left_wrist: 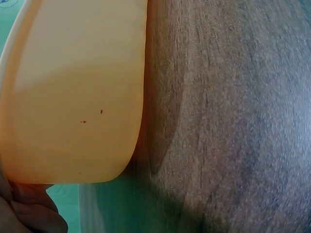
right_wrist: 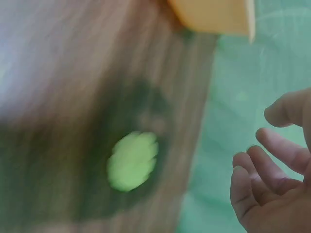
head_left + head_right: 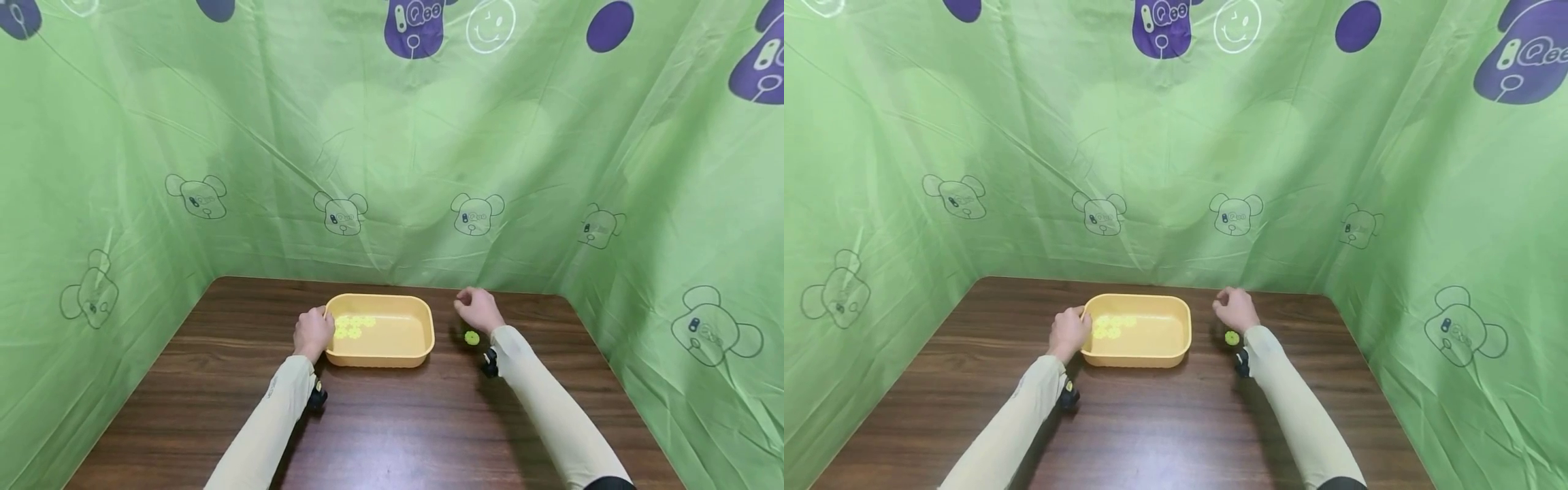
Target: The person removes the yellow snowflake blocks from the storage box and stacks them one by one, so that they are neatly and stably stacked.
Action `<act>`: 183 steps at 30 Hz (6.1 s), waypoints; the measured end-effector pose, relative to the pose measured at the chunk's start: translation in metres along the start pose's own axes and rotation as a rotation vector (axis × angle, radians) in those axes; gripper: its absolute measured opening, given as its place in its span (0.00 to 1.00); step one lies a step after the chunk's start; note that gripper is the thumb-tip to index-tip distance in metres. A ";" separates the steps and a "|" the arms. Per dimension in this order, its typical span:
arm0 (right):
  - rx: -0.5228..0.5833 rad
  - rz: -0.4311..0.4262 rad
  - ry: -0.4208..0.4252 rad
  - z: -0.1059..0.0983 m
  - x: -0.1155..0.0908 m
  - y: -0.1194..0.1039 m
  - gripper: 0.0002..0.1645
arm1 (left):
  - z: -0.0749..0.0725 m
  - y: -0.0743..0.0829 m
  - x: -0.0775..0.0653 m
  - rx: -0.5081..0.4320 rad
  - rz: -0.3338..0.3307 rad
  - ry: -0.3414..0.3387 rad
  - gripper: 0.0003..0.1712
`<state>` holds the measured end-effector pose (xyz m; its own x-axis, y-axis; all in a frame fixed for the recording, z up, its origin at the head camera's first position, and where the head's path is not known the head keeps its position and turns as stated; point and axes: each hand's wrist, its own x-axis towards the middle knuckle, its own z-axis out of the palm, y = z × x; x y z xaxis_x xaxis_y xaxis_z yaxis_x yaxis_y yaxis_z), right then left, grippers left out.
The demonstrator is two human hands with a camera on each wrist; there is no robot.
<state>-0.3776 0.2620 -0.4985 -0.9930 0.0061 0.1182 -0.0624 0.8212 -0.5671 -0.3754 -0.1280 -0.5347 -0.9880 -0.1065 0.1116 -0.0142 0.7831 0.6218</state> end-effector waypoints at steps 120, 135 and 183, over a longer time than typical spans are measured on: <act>0.121 0.005 -0.271 -0.031 -0.003 0.043 0.05 | 0.003 0.002 -0.007 0.018 0.004 0.034 0.19; 0.249 0.096 -0.352 -0.011 -0.014 0.060 0.06 | 0.002 0.001 -0.009 0.016 -0.002 0.016 0.21; -0.005 0.022 -0.112 0.004 -0.015 0.047 0.15 | 0.000 0.001 -0.001 -0.009 -0.022 -0.001 0.19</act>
<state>-0.3665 0.2984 -0.5305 -0.9991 -0.0395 0.0135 -0.0402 0.8245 -0.5644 -0.3749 -0.1271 -0.5343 -0.9876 -0.1229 0.0976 -0.0341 0.7750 0.6311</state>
